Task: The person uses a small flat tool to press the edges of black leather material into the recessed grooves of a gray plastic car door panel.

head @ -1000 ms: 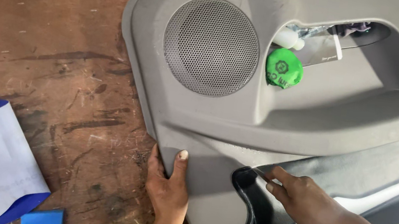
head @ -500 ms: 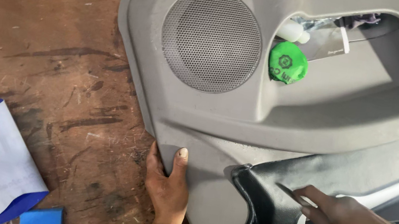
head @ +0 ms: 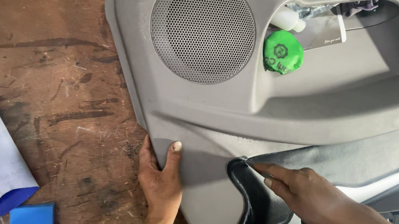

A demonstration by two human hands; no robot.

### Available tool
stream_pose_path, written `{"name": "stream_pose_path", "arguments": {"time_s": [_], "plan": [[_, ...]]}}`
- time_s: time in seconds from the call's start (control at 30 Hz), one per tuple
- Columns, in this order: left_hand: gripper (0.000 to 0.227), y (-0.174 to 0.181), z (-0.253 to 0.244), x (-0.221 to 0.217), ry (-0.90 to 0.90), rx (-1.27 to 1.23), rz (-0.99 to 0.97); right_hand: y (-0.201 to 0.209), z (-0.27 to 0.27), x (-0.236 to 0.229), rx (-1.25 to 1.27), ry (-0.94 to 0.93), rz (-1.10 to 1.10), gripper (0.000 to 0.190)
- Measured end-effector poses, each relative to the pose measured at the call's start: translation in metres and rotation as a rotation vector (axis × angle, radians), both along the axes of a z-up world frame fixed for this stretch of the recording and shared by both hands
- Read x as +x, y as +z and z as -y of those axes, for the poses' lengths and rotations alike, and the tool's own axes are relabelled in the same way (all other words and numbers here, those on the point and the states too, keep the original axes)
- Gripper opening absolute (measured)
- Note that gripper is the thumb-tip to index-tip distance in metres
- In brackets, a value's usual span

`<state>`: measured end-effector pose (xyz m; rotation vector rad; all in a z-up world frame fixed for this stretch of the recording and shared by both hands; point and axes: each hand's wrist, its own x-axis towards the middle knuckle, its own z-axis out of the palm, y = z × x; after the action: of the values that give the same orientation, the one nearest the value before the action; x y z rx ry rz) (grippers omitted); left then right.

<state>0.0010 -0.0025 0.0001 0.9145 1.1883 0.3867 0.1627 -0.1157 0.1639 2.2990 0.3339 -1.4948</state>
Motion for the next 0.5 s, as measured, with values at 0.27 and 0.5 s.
{"name": "stream_pose_path", "arguments": {"time_s": [0.27, 0.5], "plan": [[0.066, -0.002, 0.000, -0.002, 0.002, 0.031, 0.065, -0.014, -0.015, 0.013, 0.033, 0.094, -0.080, 0.046], [0.061, 0.006, -0.005, -0.004, -0.042, 0.082, 0.036, -0.038, 0.008, 0.004, 0.261, 0.074, 0.027, 0.043]]}}
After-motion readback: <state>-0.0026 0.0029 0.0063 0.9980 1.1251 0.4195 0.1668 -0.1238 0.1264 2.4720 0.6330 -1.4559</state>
